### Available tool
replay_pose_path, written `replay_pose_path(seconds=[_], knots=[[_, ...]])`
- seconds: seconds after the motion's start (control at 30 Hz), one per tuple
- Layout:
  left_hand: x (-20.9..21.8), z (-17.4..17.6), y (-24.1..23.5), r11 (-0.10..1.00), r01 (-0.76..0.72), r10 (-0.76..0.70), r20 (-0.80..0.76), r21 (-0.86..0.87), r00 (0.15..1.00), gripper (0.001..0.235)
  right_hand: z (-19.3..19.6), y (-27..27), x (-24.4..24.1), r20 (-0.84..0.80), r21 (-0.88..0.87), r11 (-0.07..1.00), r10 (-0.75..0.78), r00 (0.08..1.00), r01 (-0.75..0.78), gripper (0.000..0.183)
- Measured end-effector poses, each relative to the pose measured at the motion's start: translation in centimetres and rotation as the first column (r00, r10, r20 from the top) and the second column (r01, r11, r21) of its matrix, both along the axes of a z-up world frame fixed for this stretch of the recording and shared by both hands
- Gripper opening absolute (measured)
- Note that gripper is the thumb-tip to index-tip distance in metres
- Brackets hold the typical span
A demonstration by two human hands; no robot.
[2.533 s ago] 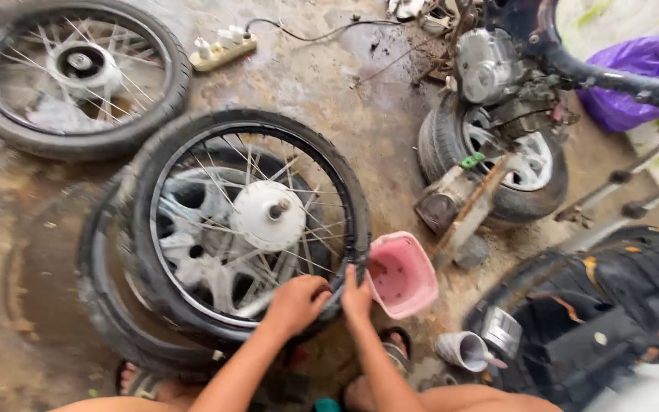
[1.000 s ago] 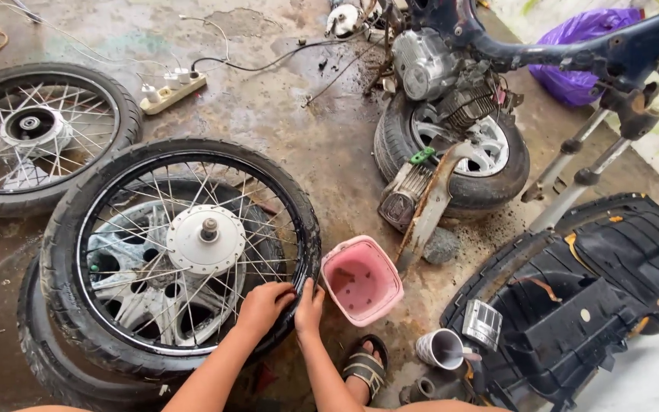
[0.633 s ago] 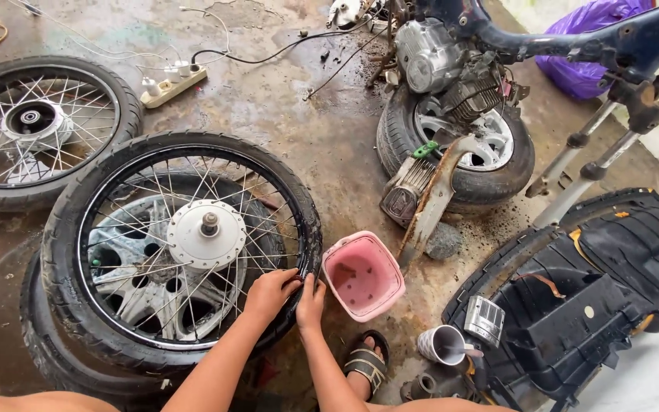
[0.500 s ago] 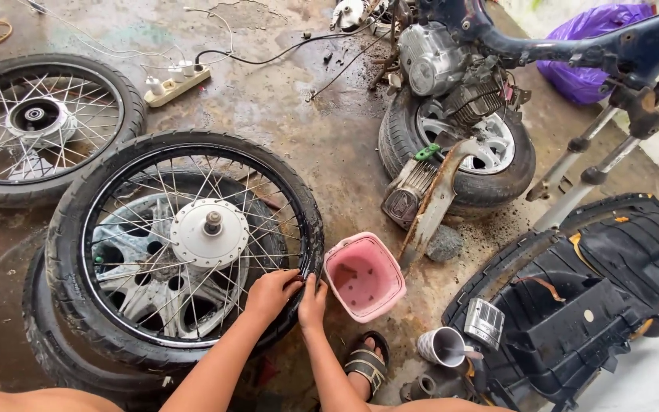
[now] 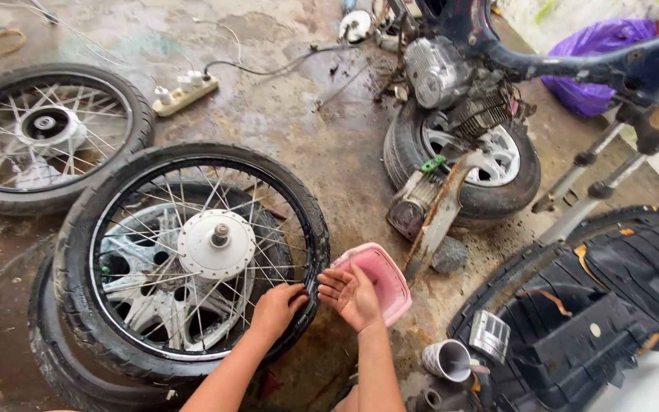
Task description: The person is working on a motorcycle wheel, using a tool to pry and adjust the tire bead around the rim. They repeatedly press the tire into the rim and use a small tool to manipulate the bead, occasionally dipping the tool into a pink container.
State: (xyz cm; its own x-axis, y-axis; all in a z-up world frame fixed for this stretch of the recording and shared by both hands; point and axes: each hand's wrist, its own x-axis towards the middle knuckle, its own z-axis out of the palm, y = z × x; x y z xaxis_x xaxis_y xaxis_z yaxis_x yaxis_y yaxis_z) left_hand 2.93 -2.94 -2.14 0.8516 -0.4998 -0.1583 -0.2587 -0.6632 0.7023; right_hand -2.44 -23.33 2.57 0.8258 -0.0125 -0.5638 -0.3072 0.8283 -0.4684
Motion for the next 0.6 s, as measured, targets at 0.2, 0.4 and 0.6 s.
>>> replay_pose_path(seconds=[0.2,0.4,0.6], knots=[[-0.3,0.4,-0.3,1.0,-0.012,0.013,-0.069,0.026,0.998,0.035,4.1,-0.6,-0.3,-0.099,-0.261,0.952,0.14,0.985,-0.162,0.053],[-0.4,0.4,-0.2,0.999,-0.037,0.037,-0.027,-0.016,0.999,0.033,-6.4,-4.9,0.7,-0.449,-0.606,0.795,-0.34,0.826,-0.002,0.06],[-0.3,0.8,-1.2,0.996,-0.083,0.081,-0.058,-0.031,0.995,0.035,-22.5,-9.3,-1.9,-0.447,-0.305,0.884,-0.462,0.766,0.355,0.034]])
